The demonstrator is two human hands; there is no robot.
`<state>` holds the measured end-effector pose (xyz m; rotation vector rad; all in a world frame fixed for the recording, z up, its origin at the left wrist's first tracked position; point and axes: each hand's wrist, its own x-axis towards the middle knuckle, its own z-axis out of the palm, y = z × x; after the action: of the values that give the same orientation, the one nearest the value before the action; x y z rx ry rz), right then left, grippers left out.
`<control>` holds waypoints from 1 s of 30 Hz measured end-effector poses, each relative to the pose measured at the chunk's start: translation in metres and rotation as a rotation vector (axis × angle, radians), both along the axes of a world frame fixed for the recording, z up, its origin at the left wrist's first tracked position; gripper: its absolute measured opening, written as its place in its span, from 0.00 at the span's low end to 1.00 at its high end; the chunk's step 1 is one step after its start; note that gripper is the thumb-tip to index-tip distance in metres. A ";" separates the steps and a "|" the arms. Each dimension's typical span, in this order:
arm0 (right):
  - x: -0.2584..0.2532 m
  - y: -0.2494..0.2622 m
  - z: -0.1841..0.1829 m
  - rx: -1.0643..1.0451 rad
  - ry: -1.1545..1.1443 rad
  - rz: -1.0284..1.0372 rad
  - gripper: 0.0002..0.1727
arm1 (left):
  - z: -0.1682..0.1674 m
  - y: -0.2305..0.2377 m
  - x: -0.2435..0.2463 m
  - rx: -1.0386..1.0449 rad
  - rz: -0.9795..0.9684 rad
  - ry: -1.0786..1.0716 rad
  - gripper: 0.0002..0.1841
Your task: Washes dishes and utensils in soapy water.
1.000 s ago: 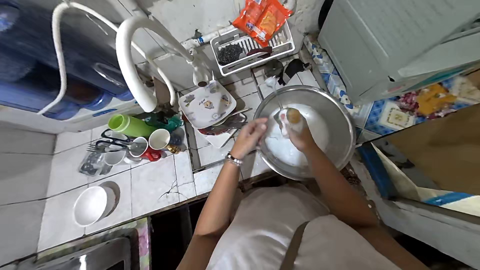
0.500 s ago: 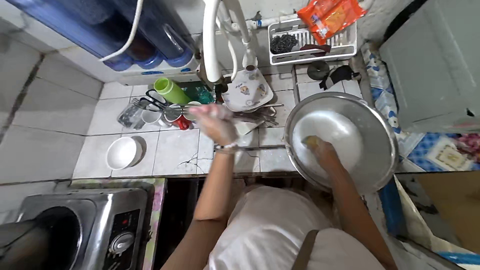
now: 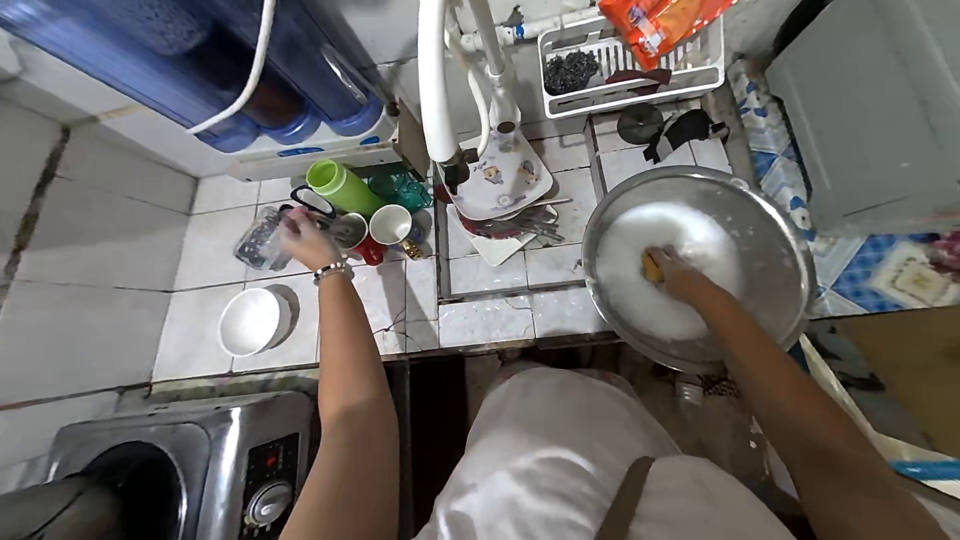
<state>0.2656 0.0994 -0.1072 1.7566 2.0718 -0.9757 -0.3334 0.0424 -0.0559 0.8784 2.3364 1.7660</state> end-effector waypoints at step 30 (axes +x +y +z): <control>0.036 -0.002 0.026 0.228 0.440 -0.529 0.36 | -0.035 0.093 0.480 -1.147 -1.362 0.134 0.20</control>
<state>0.3013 0.0976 -0.0816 2.4761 2.0577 -1.4230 0.1468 0.1355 -0.0910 1.5854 1.4707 -0.1515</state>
